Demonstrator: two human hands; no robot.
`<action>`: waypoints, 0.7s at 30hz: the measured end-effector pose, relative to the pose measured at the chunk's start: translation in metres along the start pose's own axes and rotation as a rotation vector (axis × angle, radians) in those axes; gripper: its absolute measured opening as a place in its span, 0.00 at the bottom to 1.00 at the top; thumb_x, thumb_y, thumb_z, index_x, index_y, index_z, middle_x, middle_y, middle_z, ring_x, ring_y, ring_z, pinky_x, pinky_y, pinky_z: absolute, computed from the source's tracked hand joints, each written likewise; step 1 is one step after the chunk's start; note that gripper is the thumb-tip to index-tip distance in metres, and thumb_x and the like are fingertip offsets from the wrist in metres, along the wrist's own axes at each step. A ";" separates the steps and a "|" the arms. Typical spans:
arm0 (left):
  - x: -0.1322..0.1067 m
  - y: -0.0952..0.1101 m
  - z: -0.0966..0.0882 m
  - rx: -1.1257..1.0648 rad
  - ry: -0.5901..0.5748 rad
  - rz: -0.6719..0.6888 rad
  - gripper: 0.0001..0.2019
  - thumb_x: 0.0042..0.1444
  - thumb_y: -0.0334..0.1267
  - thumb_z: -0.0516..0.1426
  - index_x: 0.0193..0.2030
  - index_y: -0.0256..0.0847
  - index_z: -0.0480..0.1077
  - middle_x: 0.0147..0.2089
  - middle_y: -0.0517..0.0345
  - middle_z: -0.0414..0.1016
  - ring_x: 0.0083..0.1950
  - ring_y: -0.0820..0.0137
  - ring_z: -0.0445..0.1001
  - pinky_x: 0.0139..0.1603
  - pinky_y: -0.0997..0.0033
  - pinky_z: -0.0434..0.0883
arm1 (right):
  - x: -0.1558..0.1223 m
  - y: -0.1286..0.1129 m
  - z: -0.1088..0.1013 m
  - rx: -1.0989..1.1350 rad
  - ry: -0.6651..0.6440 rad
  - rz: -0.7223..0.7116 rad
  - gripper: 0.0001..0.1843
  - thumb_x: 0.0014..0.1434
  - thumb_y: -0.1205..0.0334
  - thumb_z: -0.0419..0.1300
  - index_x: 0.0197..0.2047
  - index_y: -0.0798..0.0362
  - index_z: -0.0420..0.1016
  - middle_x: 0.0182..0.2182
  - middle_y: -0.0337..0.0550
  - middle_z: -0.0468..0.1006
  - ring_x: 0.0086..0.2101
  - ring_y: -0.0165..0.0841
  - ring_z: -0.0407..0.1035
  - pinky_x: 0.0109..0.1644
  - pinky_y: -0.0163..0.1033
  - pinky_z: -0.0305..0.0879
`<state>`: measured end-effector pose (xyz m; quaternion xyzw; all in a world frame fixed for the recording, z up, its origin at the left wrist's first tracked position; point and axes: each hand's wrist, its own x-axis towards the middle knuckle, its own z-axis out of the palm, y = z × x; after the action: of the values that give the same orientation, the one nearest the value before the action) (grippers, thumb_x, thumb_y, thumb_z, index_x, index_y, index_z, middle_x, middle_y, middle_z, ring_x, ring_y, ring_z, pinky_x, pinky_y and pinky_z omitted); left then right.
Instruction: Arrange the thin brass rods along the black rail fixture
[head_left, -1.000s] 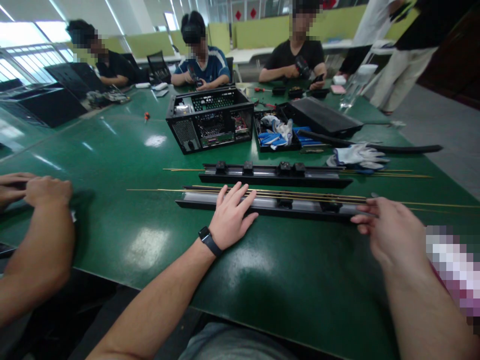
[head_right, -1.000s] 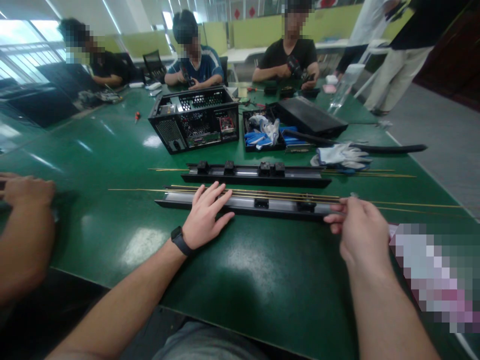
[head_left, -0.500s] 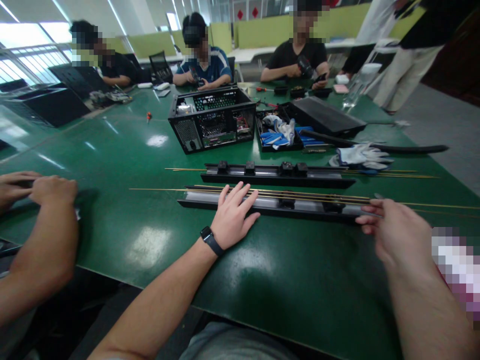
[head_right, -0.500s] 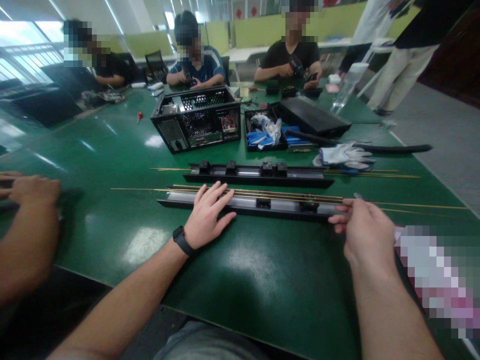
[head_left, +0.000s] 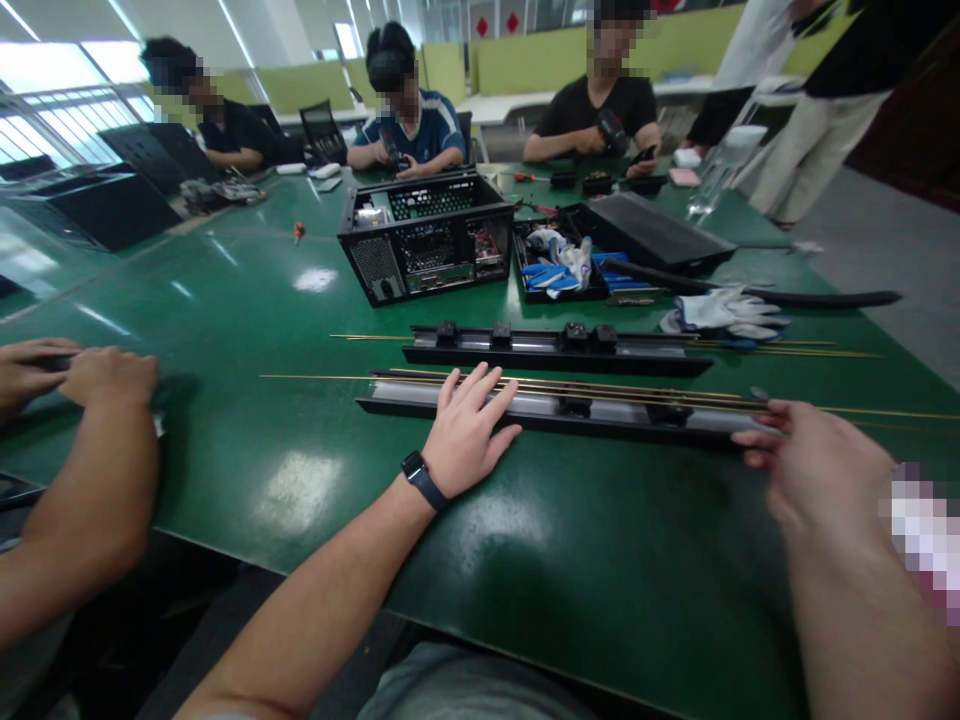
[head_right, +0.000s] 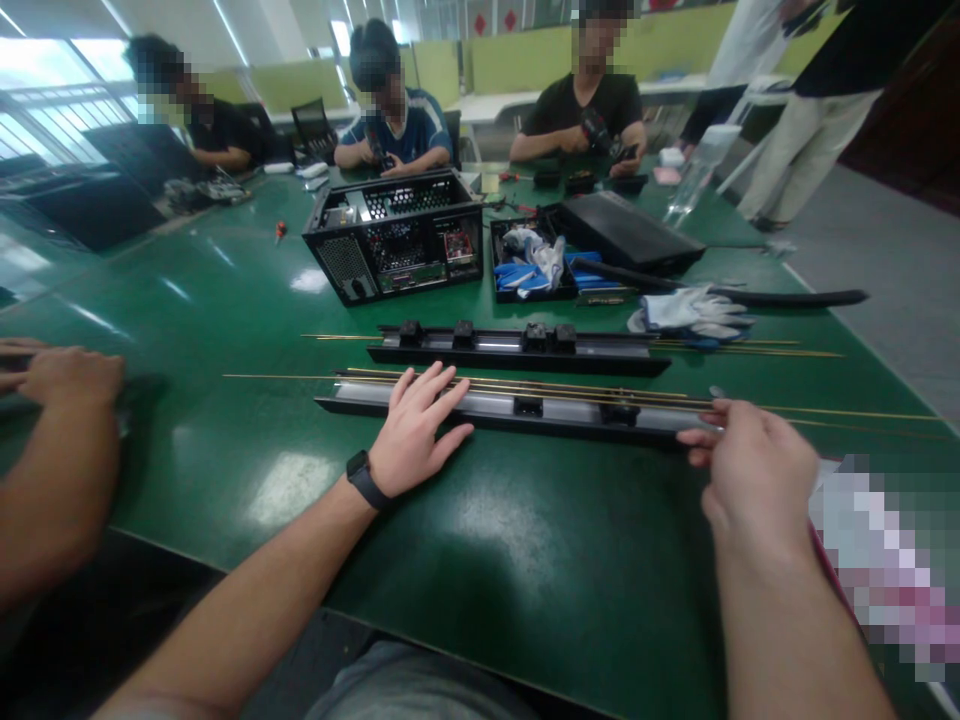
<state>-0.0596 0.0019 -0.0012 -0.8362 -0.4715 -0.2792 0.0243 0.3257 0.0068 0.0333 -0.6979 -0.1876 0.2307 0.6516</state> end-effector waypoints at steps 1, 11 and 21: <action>0.000 0.000 0.000 -0.002 -0.002 0.000 0.27 0.79 0.41 0.67 0.82 0.45 0.78 0.85 0.36 0.78 0.90 0.42 0.72 0.92 0.28 0.63 | 0.001 -0.001 -0.001 0.001 0.024 -0.005 0.05 0.65 0.70 0.62 0.40 0.51 0.79 0.35 0.40 0.81 0.22 0.28 0.76 0.18 0.26 0.62; -0.001 -0.002 0.002 -0.004 0.011 0.003 0.28 0.79 0.40 0.67 0.82 0.47 0.77 0.85 0.37 0.78 0.90 0.42 0.71 0.93 0.27 0.62 | 0.002 -0.002 0.000 -0.014 -0.018 0.029 0.03 0.63 0.68 0.64 0.38 0.52 0.79 0.34 0.40 0.81 0.20 0.27 0.74 0.17 0.26 0.60; -0.001 -0.002 0.003 0.003 0.013 0.011 0.29 0.78 0.40 0.68 0.83 0.46 0.77 0.85 0.37 0.78 0.90 0.42 0.72 0.92 0.29 0.64 | 0.010 -0.002 -0.003 -0.001 0.050 0.012 0.03 0.61 0.68 0.65 0.38 0.53 0.80 0.36 0.41 0.81 0.23 0.29 0.76 0.18 0.26 0.64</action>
<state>-0.0601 0.0031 -0.0042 -0.8368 -0.4673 -0.2837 0.0303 0.3351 0.0102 0.0343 -0.7050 -0.1671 0.2167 0.6543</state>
